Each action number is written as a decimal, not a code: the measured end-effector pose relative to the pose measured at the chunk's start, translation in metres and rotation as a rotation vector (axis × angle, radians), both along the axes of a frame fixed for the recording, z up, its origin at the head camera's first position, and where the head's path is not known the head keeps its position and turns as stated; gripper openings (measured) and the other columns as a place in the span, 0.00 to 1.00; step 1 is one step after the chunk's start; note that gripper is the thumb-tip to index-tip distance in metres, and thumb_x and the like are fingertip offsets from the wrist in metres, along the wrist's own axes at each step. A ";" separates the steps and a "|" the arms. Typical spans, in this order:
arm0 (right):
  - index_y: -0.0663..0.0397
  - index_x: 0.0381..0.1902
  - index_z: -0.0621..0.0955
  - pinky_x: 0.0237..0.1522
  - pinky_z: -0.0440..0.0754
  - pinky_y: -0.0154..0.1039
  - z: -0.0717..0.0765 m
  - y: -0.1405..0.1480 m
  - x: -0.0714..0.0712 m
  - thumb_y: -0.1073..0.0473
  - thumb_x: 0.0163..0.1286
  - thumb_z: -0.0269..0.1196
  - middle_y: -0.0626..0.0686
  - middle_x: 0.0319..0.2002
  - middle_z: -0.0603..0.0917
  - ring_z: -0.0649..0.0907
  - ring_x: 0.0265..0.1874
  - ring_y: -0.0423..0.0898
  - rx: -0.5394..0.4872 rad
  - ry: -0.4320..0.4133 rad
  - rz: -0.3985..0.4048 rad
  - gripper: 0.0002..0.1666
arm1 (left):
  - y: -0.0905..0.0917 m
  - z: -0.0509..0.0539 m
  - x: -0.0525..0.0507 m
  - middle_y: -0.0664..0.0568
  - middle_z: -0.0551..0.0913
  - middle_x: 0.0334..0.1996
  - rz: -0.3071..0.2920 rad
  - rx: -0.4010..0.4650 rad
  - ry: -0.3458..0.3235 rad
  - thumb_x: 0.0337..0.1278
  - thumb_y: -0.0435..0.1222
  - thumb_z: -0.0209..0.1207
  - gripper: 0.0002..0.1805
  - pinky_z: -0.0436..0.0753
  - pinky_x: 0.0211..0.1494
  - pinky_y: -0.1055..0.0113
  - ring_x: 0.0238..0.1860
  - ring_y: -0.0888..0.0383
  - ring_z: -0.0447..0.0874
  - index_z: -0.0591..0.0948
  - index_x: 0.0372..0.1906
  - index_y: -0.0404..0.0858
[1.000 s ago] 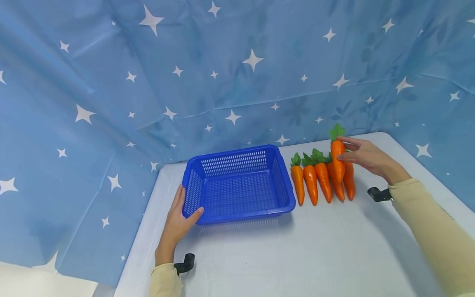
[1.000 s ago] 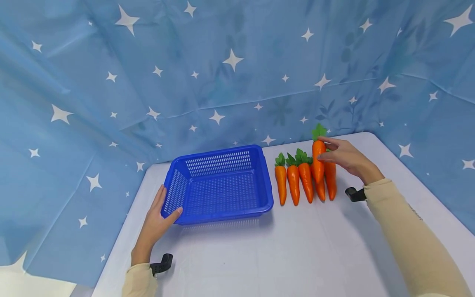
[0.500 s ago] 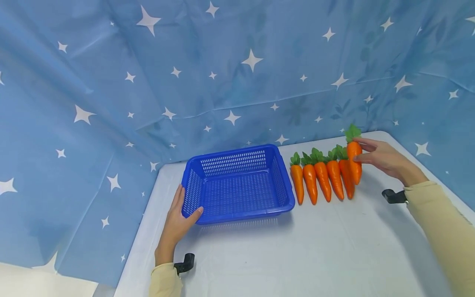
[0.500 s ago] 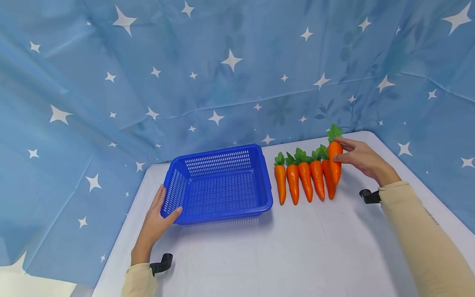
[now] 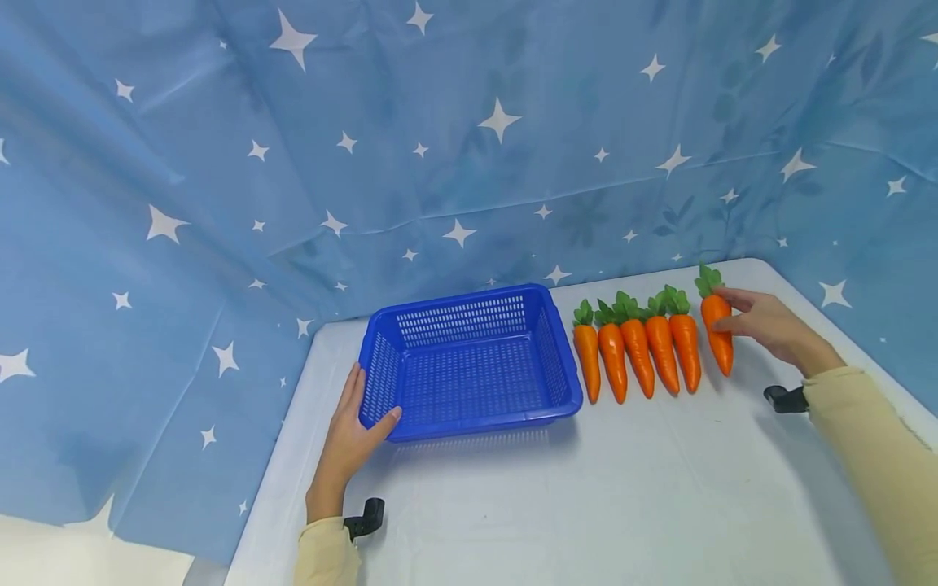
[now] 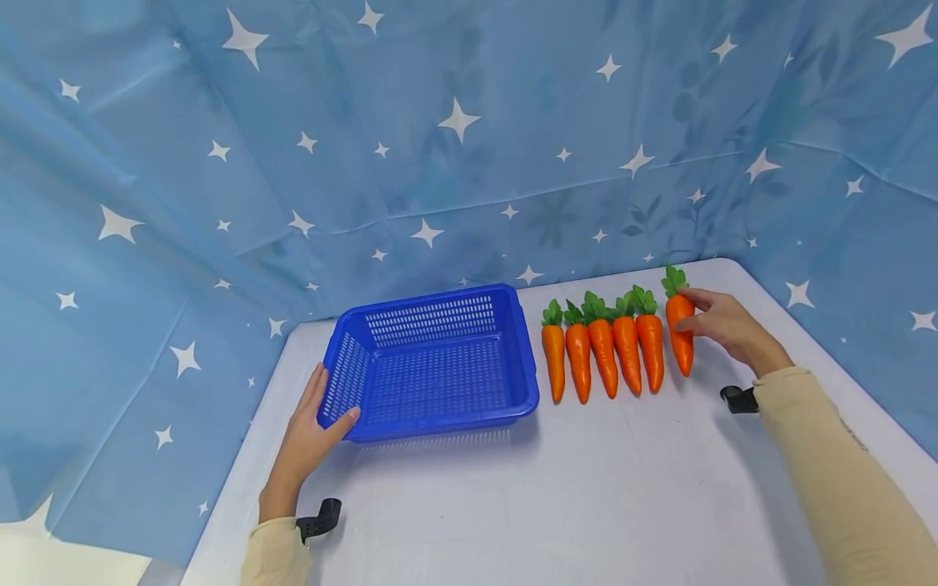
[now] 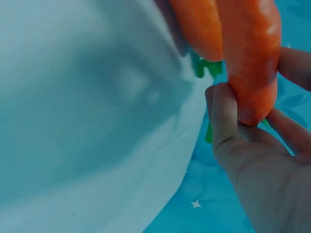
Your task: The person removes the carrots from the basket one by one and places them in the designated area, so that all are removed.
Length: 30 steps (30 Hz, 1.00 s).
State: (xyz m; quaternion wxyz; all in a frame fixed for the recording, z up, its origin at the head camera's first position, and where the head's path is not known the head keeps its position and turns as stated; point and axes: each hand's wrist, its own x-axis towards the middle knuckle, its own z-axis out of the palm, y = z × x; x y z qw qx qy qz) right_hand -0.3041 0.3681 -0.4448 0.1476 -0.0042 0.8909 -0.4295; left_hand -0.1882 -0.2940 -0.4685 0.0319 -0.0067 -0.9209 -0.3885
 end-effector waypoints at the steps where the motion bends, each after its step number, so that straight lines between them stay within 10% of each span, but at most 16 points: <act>1: 0.70 0.84 0.46 0.68 0.57 0.83 -0.002 0.001 0.000 0.58 0.79 0.61 0.82 0.78 0.49 0.54 0.74 0.82 0.021 -0.002 -0.001 0.51 | 0.000 0.000 0.000 0.48 0.39 0.88 0.001 0.000 0.000 0.67 0.58 0.64 0.59 0.50 0.79 0.29 0.86 0.38 0.40 0.43 0.89 0.41; 30: 0.74 0.82 0.52 0.68 0.59 0.81 -0.033 -0.028 -0.001 0.54 0.82 0.57 0.86 0.75 0.54 0.58 0.71 0.85 0.283 0.128 -0.019 0.45 | -0.003 0.005 -0.004 0.46 0.35 0.88 -0.035 -0.055 -0.017 0.70 0.58 0.62 0.58 0.49 0.78 0.27 0.86 0.36 0.37 0.41 0.89 0.42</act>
